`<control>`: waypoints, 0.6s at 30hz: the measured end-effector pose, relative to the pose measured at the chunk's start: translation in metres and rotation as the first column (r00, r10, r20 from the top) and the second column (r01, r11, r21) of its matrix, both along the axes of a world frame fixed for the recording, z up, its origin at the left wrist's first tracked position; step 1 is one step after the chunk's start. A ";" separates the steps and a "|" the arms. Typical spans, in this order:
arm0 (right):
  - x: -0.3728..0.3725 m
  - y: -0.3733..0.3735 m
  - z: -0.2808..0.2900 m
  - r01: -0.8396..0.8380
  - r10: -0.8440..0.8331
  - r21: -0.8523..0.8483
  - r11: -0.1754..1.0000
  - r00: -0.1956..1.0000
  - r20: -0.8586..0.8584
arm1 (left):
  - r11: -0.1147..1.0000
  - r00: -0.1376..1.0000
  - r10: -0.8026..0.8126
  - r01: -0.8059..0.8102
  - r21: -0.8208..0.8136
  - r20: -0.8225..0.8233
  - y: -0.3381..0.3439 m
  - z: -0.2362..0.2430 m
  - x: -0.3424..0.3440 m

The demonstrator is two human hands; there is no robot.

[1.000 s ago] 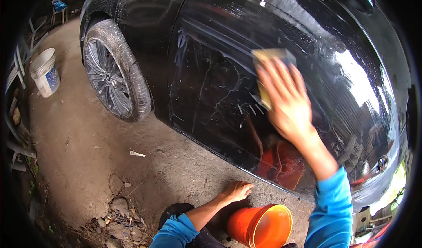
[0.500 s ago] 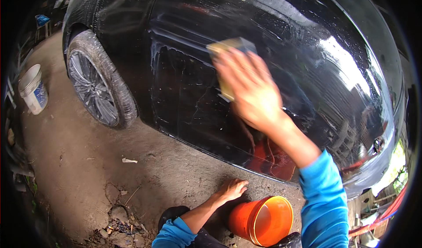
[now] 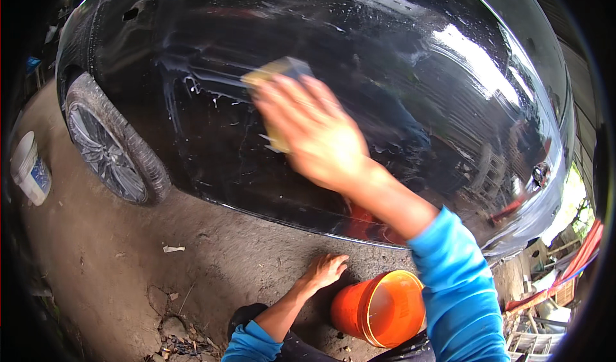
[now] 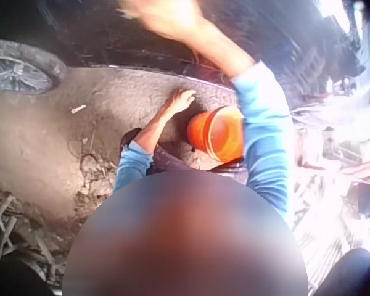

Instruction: Sanding the door panel of a black vehicle using a sanding block and water.

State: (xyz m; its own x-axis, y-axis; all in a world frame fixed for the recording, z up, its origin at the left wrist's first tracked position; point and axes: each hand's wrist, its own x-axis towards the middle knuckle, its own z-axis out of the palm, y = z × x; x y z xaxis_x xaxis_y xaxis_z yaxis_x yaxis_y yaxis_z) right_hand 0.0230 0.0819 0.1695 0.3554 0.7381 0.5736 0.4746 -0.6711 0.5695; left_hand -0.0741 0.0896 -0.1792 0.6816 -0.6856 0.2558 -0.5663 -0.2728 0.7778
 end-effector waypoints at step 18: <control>-0.084 -0.152 -0.014 0.261 -0.260 -0.001 0.965 0.962 0.080 | 0.997 0.999 -0.039 0.038 0.066 0.011 0.001 0.023 -0.009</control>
State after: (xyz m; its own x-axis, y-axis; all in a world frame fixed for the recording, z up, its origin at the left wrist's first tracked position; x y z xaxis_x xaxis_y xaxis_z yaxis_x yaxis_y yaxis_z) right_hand -0.0605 -0.0704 0.1550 0.4906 0.6329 0.5990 0.2380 -0.7586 0.6065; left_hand -0.0827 0.0910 -0.1561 0.6513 -0.7269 0.2178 -0.5870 -0.3008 0.7517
